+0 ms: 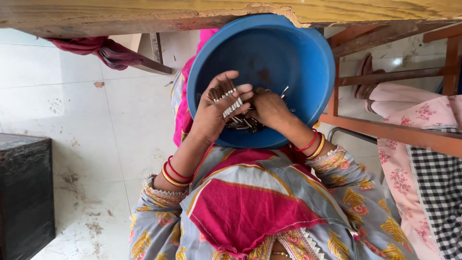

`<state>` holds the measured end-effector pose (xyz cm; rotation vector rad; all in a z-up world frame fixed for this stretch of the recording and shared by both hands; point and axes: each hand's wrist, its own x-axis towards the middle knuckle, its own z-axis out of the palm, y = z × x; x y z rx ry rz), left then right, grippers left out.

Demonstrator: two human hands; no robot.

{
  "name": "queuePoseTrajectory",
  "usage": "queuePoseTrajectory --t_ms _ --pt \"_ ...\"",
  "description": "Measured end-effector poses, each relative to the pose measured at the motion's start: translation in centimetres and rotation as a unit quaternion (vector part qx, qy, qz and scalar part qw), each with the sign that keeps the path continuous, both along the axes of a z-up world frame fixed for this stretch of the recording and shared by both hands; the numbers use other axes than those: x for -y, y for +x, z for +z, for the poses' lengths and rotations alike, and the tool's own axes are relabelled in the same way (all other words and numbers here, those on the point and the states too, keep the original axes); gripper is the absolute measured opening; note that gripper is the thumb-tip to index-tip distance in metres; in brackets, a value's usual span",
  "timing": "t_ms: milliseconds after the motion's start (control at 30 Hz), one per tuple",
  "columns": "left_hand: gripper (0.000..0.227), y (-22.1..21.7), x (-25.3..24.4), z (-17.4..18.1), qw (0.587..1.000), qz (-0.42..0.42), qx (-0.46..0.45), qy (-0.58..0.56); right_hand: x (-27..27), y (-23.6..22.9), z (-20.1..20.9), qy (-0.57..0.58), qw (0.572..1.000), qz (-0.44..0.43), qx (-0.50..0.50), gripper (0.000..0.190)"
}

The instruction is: The person sits with a blue plastic basin on their lap, picking through a pile of small metal clip components. They pick up individual pieces, turn them over, and use a small flat metal tool to scrape or trim pieces, placing handled pieces back into the basin.

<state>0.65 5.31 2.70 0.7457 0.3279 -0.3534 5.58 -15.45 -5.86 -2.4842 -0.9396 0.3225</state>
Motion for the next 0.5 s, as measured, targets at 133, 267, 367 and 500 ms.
queuePoseTrajectory --t_ms 133,267,367,500 --pt "0.044 -0.2 0.1 -0.5 0.999 0.003 0.018 0.042 0.8 0.6 2.4 0.031 0.998 -0.033 -0.043 0.026" --pt "0.045 -0.3 0.1 -0.3 0.999 0.014 0.031 0.037 1.0 1.5 7.4 0.132 0.987 -0.083 -0.041 0.021" --pt "0.049 0.0 0.3 -0.2 0.998 0.004 0.019 0.053 1.5 1.7 9.4 0.253 0.955 -0.148 -0.046 0.024" --pt "0.074 0.0 1.1 -0.5 0.988 0.010 0.090 0.127 1.0 0.6 11.4 0.293 0.950 -0.058 0.092 0.026"
